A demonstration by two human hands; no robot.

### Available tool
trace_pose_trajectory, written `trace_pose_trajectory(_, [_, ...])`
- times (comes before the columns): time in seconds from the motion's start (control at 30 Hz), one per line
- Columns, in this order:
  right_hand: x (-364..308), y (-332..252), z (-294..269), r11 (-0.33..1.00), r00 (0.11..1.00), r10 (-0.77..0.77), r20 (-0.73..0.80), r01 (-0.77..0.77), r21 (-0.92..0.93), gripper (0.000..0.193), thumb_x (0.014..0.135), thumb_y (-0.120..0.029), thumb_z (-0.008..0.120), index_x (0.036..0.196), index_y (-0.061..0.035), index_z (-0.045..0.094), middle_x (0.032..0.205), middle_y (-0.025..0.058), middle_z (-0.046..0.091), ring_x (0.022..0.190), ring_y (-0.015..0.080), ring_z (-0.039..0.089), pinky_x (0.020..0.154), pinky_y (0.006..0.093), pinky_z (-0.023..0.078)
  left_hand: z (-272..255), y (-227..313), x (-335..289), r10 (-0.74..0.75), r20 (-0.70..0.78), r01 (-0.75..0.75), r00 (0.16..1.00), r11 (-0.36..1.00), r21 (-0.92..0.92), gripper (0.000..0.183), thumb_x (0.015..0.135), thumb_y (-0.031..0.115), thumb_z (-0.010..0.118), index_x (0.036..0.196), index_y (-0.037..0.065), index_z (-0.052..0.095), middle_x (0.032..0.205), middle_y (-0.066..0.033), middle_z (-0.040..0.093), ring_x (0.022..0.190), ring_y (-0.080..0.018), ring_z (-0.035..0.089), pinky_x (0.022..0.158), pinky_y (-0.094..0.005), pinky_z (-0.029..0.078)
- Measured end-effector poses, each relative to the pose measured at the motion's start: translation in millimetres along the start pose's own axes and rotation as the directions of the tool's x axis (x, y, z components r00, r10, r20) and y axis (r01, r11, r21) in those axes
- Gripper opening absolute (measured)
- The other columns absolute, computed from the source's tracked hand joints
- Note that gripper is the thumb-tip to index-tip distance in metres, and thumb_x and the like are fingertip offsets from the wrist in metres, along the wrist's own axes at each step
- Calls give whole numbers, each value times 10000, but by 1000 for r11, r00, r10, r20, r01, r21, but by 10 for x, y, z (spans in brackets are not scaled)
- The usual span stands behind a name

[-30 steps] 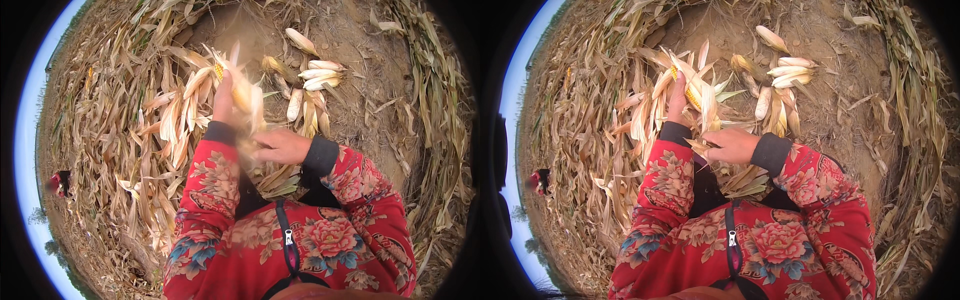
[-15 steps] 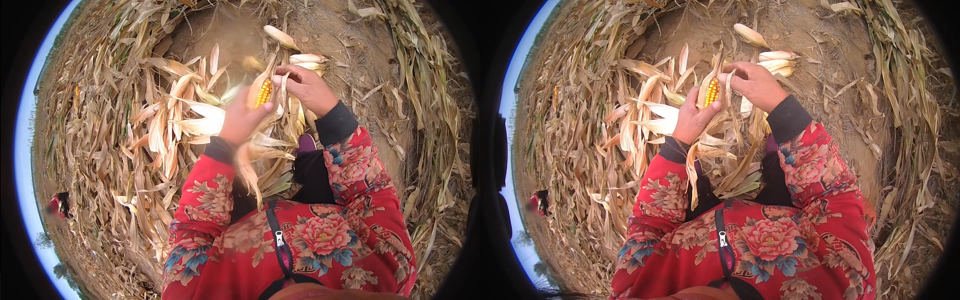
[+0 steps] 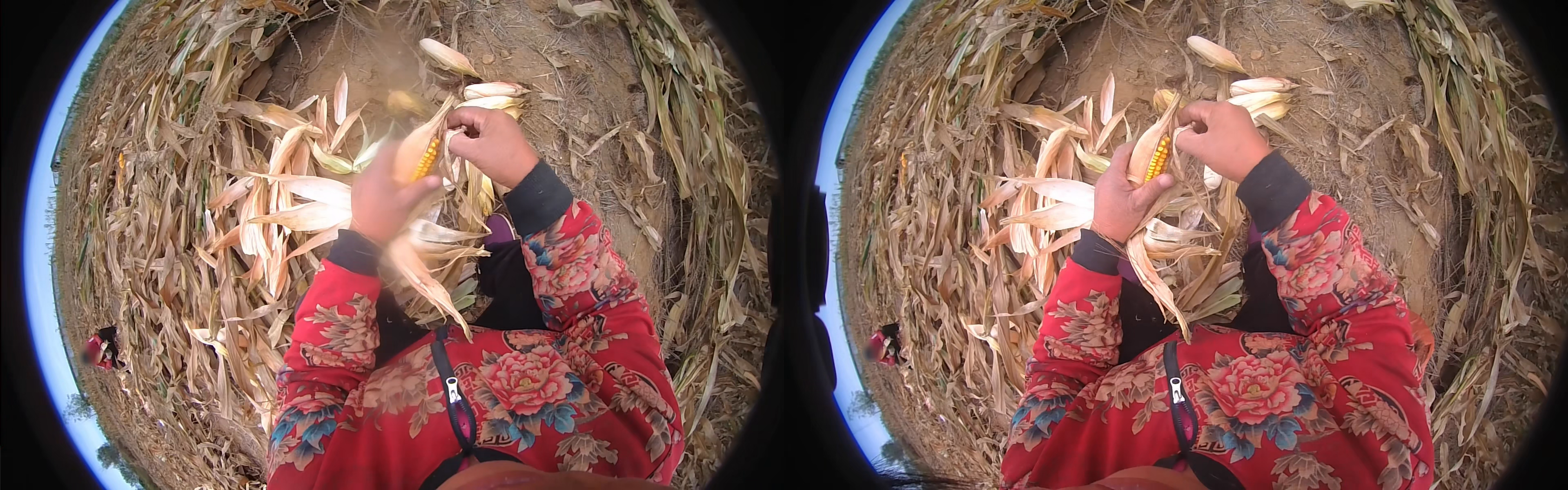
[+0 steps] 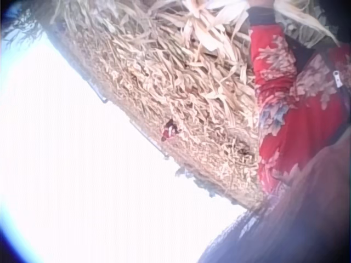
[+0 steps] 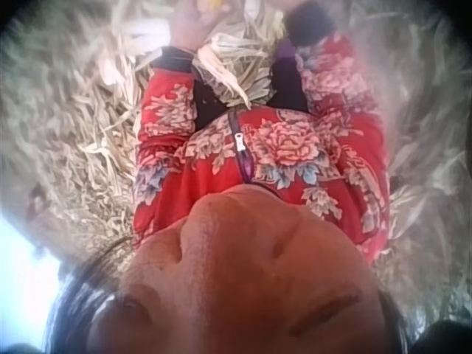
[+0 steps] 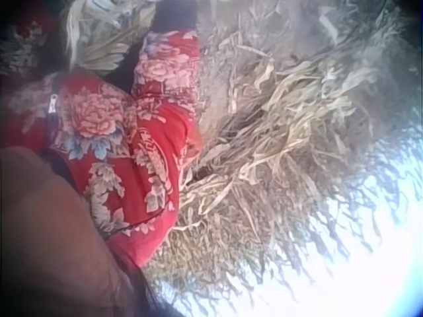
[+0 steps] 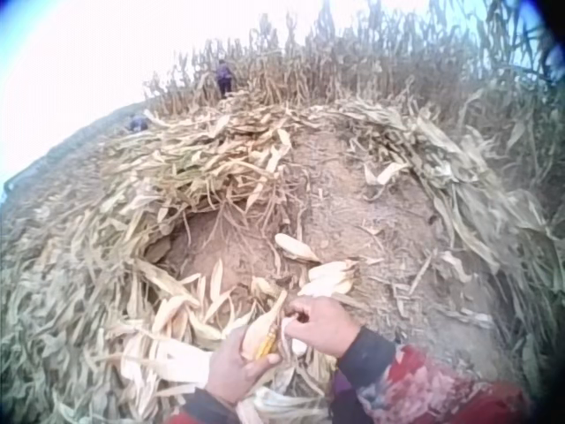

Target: The person sits on the ground in a cornfield and shucks corn cobs by hand, removing the husks and silk. The person handles multiple corn cobs one at a time, peeling back the husks and discarding them on the ground.

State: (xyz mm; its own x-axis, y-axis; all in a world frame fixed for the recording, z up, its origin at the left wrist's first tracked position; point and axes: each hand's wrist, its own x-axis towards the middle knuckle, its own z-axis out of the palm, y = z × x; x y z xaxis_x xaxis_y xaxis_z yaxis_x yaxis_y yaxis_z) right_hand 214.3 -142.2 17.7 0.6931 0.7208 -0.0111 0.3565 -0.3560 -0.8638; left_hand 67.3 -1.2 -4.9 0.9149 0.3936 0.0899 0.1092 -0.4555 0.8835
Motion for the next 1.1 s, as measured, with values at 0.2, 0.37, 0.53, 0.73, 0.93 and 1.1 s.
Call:
trace_pose_trajectory(0.2, [65,156,146,822,979,176,105,-205,531,145,861,-116,605,959,-28,664,807,-3,640,709,79,610,642,250,509,12,-306,24,-136,212,225,968,846,-484,604,796,309,803,1254,28,526,1134,-17,603,1023,-100,564,882,-271,464])
trace_pose_trajectory(0.37, [105,320,275,646,901,315,297,-433,628,148,891,-201,646,963,-74,626,832,-27,630,649,71,595,559,237,527,11,-431,-1,-80,242,244,967,566,-788,772,738,338,833,1341,24,468,1181,-37,594,1065,-132,577,918,-294,470])
trace_pose_trajectory(0.53, [259,650,86,982,987,139,-78,-127,143,423,829,-194,705,1190,-8,586,1012,87,631,981,206,617,875,348,505,-46,-319,23,-163,256,285,953,771,-569,740,788,323,786,1364,-4,457,1182,-57,600,1048,-129,573,913,-288,468])
trace_pose_trajectory(0.73, [136,197,-434,979,942,-199,-270,206,-4,507,814,-171,727,1275,-38,561,1192,140,616,1125,261,593,972,355,458,-62,-303,58,-214,185,275,959,861,-428,577,786,297,802,1221,14,549,1039,-33,622,920,-96,575,827,-265,473])
trace_pose_trajectory(0.93, [-161,-190,-827,933,988,-153,0,144,329,387,887,-160,685,1205,37,584,1130,97,643,1061,139,606,898,273,481,-135,-294,64,-240,91,254,966,946,-202,573,755,359,808,1132,-12,589,960,-49,644,847,-93,589,774,-251,482])
trace_pose_trajectory(1.1, [21,47,-366,964,999,-2,-32,11,264,289,917,-235,643,1055,19,653,939,52,681,857,121,622,781,266,496,-25,-174,82,-235,27,237,972,966,-103,587,720,367,820,1105,-13,590,945,-64,656,830,-112,608,762,-265,492])
